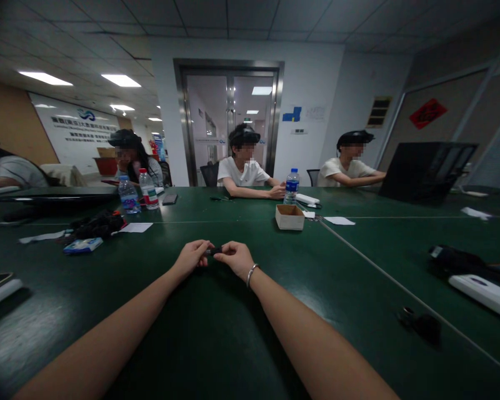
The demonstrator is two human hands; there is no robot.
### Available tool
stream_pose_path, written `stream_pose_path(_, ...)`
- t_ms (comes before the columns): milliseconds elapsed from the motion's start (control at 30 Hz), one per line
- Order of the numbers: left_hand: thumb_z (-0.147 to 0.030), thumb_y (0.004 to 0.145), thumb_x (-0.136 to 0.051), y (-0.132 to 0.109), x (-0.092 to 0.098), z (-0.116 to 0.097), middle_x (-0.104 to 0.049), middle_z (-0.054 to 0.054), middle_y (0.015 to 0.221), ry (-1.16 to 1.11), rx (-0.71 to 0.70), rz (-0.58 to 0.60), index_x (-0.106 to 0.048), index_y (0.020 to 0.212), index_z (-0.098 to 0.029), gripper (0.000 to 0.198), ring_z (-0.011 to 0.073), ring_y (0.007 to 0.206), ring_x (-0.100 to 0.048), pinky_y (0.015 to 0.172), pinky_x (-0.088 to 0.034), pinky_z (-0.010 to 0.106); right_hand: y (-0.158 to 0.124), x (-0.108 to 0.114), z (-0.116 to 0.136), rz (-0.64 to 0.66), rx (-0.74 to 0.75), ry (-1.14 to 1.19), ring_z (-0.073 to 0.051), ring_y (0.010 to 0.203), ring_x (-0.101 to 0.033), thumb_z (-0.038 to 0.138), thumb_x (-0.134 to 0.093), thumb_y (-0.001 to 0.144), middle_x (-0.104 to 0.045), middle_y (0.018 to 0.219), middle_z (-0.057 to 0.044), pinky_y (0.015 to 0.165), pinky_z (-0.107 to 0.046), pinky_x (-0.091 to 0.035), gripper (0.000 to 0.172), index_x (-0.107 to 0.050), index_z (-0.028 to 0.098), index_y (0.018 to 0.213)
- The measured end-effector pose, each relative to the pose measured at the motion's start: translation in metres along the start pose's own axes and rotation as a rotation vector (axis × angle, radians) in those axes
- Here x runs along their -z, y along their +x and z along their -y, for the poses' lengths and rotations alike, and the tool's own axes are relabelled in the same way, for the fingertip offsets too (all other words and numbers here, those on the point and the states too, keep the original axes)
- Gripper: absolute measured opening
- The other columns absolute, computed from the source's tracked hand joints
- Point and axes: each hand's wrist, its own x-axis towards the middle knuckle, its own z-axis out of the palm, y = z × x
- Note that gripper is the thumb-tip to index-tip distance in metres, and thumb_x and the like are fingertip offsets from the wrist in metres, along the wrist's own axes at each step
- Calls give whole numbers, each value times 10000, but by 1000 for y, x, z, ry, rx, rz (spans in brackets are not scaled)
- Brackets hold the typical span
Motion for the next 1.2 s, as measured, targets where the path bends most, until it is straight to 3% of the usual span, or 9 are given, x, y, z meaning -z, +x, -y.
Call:
stream_pose_path(167,-445,790,-437,2,-1,-1,-447,-52,368,43,24,-19,-624,932,-119,401,63,306,-390,348,-252,166,-2,0,2,2,116,-105,-124,692,-550,319,-736,513,-596,858,-33,687,-282,-441,298,-488,154,524)
stream_pose_path(300,-440,802,-417,2,-2,2,-435,-61,363,41,19,-37,-594,1051,-123,440,68,305,-386,351,-258,170,-3,-1,3,-27,171,-183,-126,685,-536,319,-724,538,-592,824,-29,675,-285,-433,288,-486,158,518)
stream_pose_path(400,-477,805,-412,2,-2,5,-444,-62,386,52,-21,-72,-567,1085,-143,463,72,312,-397,358,-267,174,-3,-3,3,-37,107,-164,-115,641,-523,329,-739,523,-571,754,-15,640,-277,-435,300,-494,155,523)
stream_pose_path(500,-518,799,-407,1,-3,6,-451,-58,400,85,-59,-100,-576,1004,-160,445,77,333,-411,372,-285,178,-2,-4,1,-51,45,-83,-104,590,-524,318,-767,487,-561,693,8,593,-265,-442,328,-501,161,597)
stream_pose_path(667,-548,778,-425,-1,-8,4,-503,-33,474,67,-91,-64,-560,830,-156,418,84,421,-461,438,-342,189,2,-2,-3,-32,3,93,-124,578,-590,301,-775,493,-567,643,41,556,-260,-471,502,-512,180,903)
stream_pose_path(933,-493,757,-486,-2,-9,3,-571,-2,637,92,-80,21,-523,842,-162,344,115,584,-523,522,-389,215,5,1,-4,-22,-55,119,-119,558,-609,350,-746,558,-590,605,22,523,-237,-467,411,-560,131,852)
stream_pose_path(1200,-600,795,-306,-8,-7,-4,-562,31,708,444,-87,-19,-566,651,-158,533,144,606,-523,609,-399,271,5,2,-3,36,-55,87,-107,551,-606,354,-741,576,-601,613,22,531,-234,-459,406,-579,127,872)
